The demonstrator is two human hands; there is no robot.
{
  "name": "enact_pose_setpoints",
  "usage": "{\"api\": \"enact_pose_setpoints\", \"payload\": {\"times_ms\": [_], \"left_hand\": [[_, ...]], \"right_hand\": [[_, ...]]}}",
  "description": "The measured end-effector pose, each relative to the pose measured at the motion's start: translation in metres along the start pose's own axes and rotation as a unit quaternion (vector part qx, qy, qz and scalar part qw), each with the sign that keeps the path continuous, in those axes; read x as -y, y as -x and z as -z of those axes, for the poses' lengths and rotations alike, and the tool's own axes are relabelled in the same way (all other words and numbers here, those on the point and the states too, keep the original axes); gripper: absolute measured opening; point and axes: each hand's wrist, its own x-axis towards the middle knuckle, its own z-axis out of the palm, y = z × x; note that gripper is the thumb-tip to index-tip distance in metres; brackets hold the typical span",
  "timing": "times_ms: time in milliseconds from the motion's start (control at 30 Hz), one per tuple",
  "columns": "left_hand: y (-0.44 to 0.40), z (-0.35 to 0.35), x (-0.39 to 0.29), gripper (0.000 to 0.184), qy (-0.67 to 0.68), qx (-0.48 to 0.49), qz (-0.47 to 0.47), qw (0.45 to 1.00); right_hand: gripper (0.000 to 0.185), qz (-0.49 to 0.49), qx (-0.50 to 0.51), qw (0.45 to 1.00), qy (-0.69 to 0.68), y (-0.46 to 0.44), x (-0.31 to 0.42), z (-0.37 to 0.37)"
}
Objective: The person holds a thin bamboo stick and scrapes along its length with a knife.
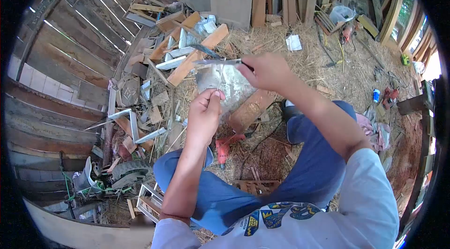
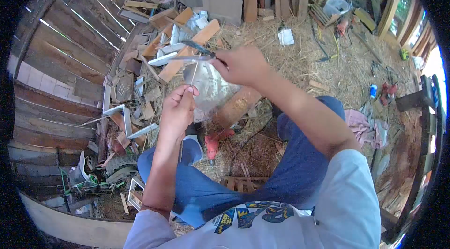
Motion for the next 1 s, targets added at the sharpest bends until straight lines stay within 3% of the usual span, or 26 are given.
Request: {"api": "enact_pose_setpoints", "payload": {"times_ms": [133, 267, 333, 400, 467, 567, 667, 767, 900, 1000], "left_hand": [[-0.002, 0.0, 0.0, 0.02, -0.015, 0.007, -0.007, 1.0], [-0.006, 0.004, 0.01, 0.019, -0.041, -0.001, -0.035, 0.999], [-0.004, 0.004, 0.01, 0.019, -0.045, -0.001, -0.038, 0.998], [-0.006, 0.004, 0.007, 0.018, -0.051, -0.003, -0.04, 0.998], [-0.004, 0.004, 0.008, 0.019, -0.054, -0.001, -0.026, 0.998], [-0.005, 0.003, 0.01, 0.019, -0.074, 0.012, -0.054, 0.996], [-0.003, 0.001, 0.007, 0.019, -0.089, 0.003, -0.057, 0.994], [-0.004, -0.002, 0.005, 0.022, -0.102, -0.009, -0.063, 0.993], [-0.003, -0.001, 0.001, 0.019, -0.103, -0.006, -0.036, 0.994], [-0.005, 0.0, 0.0, 0.019, -0.087, -0.007, -0.05, 0.995]], "right_hand": [[0.03, 0.074, 0.043, 0.996, 0.006, 0.015, 0.018, 0.0], [0.031, -0.002, -0.003, 1.0, 0.004, 0.0, -0.002, -0.012], [0.031, 0.005, 0.007, 1.0, 0.007, 0.0, 0.001, -0.006], [0.031, 0.072, 0.057, 0.995, 0.027, 0.014, 0.017, -0.001], [0.037, 0.031, 0.09, 0.995, 0.018, 0.013, 0.012, 0.002], [0.037, -0.138, 0.05, 0.989, 0.031, -0.012, -0.024, 0.006], [0.035, -0.119, -0.026, 0.991, -0.045, -0.005, -0.011, 0.011], [0.034, -0.038, 0.03, 0.998, -0.029, 0.011, 0.005, 0.0], [0.033, -0.017, 0.019, 0.999, -0.03, 0.016, 0.015, -0.007], [0.033, 0.056, 0.051, 0.997, -0.007, 0.018, 0.02, -0.007]]}}
